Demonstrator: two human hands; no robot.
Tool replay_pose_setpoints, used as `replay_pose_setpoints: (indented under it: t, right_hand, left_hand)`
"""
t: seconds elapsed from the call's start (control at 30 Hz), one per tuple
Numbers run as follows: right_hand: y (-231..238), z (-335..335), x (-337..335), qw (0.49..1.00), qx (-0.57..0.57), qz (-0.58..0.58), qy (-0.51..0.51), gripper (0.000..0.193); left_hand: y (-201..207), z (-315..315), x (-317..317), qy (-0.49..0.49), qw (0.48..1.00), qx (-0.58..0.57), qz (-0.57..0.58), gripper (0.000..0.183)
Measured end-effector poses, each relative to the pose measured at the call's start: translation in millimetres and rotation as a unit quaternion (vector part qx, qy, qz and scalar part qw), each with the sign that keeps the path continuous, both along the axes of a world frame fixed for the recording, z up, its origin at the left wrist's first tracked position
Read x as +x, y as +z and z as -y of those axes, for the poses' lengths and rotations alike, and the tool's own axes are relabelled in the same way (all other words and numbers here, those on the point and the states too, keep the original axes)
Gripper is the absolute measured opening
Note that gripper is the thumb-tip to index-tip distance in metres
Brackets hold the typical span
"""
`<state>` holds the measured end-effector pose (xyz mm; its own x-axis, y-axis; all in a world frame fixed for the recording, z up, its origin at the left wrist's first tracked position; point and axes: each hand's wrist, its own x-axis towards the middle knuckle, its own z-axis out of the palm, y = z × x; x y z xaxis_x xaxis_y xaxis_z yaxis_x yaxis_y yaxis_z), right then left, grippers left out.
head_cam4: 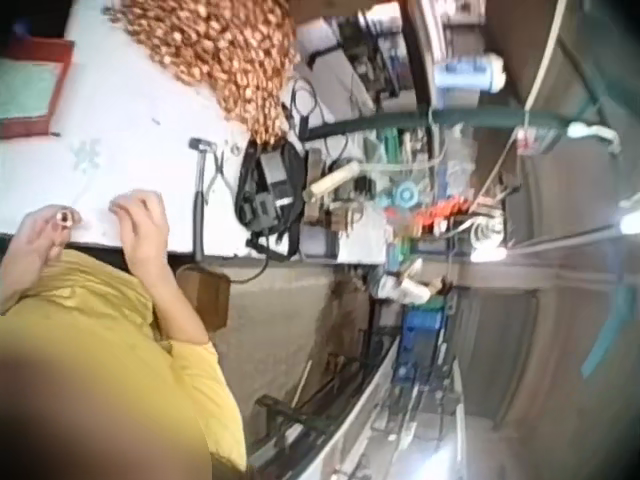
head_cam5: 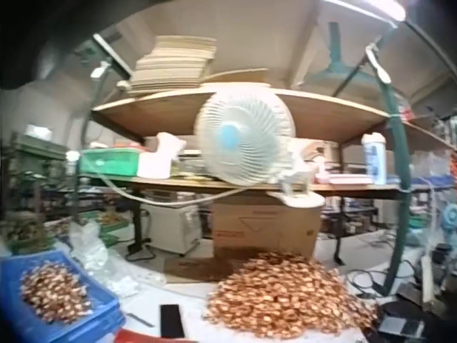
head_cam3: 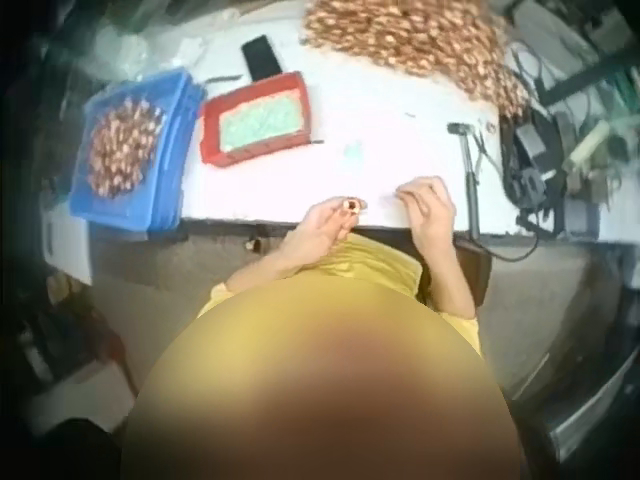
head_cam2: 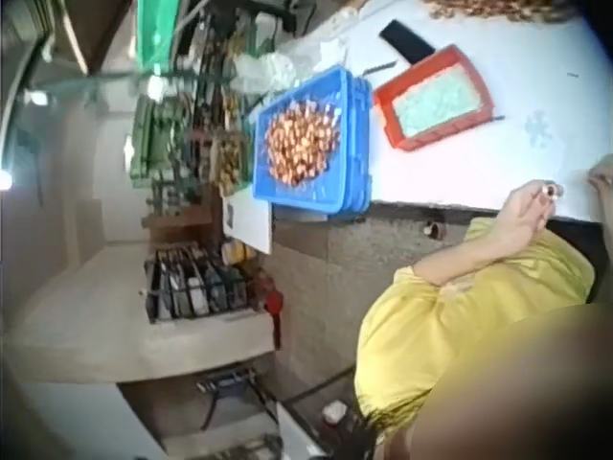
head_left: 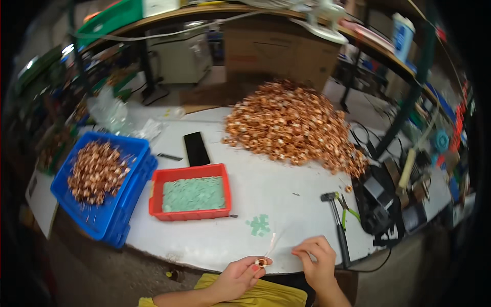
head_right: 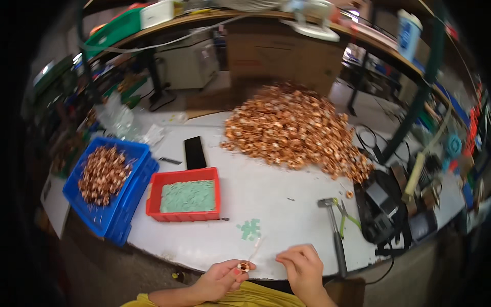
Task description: Manually assembling small copper coils by inserting and securing wires using a hammer and pliers.
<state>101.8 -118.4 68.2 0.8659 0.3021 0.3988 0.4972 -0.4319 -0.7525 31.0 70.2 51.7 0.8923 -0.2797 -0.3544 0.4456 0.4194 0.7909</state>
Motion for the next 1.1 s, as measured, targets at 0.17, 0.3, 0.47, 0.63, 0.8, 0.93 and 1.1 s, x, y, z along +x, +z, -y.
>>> replay_pose_setpoints:
  t: [0.17, 0.3, 0.47, 0.63, 0.8, 0.93, 1.1]
  right_hand:
    - [-10.1, 5.5, -16.1, 0.999, -0.027, 0.027, -0.013, 0.007]
    - [-19.2, 1.1, -22.7, 0.999, -0.015, 0.041, 0.016, 0.007]
    - [-23.0, -13.3, -24.9, 0.995, 0.026, 0.064, 0.066, 0.008]
    - [-17.4, -47.2, -28.2, 0.995, 0.025, 0.055, 0.079, 0.007]
    - [-16.0, -83.8, -33.9, 0.995, 0.009, 0.064, 0.07, 0.007]
    - [-14.4, -99.7, -34.3, 0.995, -0.016, 0.071, 0.073, 0.007]
    - [-9.0, -106.2, -33.5, 0.991, -0.091, 0.068, 0.071, 0.008]
  left_hand:
    - [-12.7, 0.8, -9.4, 0.025, 0.997, -0.048, 0.063, 0.027]
    - [-22.1, -2.0, -19.5, 0.054, 0.991, -0.046, 0.113, 0.027]
    - [-31.0, -12.8, -26.7, 0.086, 0.982, -0.051, 0.159, 0.02]
    - [-35.0, -36.2, -30.3, 0.105, 0.973, -0.081, 0.19, 0.015]
    - [-49.7, -55.5, -24.8, 0.09, 0.973, -0.077, 0.198, 0.014]
    - [-52.5, -68.5, -19.4, 0.081, 0.976, -0.055, 0.196, 0.015]
    - [-48.9, -83.3, -17.5, 0.088, 0.978, -0.04, 0.186, 0.016]
